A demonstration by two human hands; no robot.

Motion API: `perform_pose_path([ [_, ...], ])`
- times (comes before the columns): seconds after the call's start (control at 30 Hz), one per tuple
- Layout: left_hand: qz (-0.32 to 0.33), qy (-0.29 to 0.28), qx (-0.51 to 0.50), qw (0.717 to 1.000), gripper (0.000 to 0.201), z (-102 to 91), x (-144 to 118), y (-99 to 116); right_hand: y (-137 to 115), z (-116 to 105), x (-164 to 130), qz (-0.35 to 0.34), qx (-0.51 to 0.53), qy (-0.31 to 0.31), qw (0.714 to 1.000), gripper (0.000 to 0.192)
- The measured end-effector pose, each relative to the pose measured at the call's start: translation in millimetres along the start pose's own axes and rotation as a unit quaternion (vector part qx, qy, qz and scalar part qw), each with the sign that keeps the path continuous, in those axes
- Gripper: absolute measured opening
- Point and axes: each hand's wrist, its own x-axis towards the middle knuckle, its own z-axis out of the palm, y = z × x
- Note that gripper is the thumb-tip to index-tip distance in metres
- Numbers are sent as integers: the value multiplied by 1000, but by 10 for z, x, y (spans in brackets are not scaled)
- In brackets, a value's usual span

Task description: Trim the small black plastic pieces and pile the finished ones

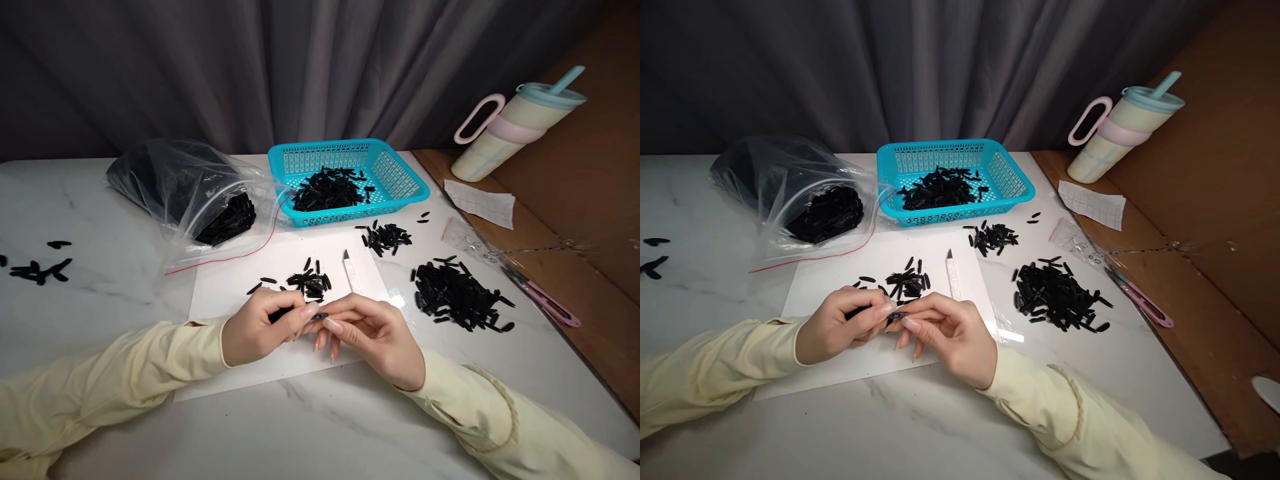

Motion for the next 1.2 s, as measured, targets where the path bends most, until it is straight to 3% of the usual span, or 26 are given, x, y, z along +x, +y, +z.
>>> perform_pose_path([
  [0.13,-26,14,-11,999,32,11,-9,10,9,-3,-8,-13,-5,6,1000,12],
  [0.33,-71,-19,-105,992,39,10,-7,-9,9,8,-17,-16,-19,12,1000,12],
  [0.63,-218,-39,-239,946,49,4,61,4,-2,-2,-18,-31,-16,22,999,10],
  [0.87,-258,-84,-308,912,56,-9,94,40,1,2,-10,-36,-17,21,999,11],
  [1.2,-254,-71,-386,884,44,-60,112,-7,-5,12,1,-14,-2,31,999,11],
])
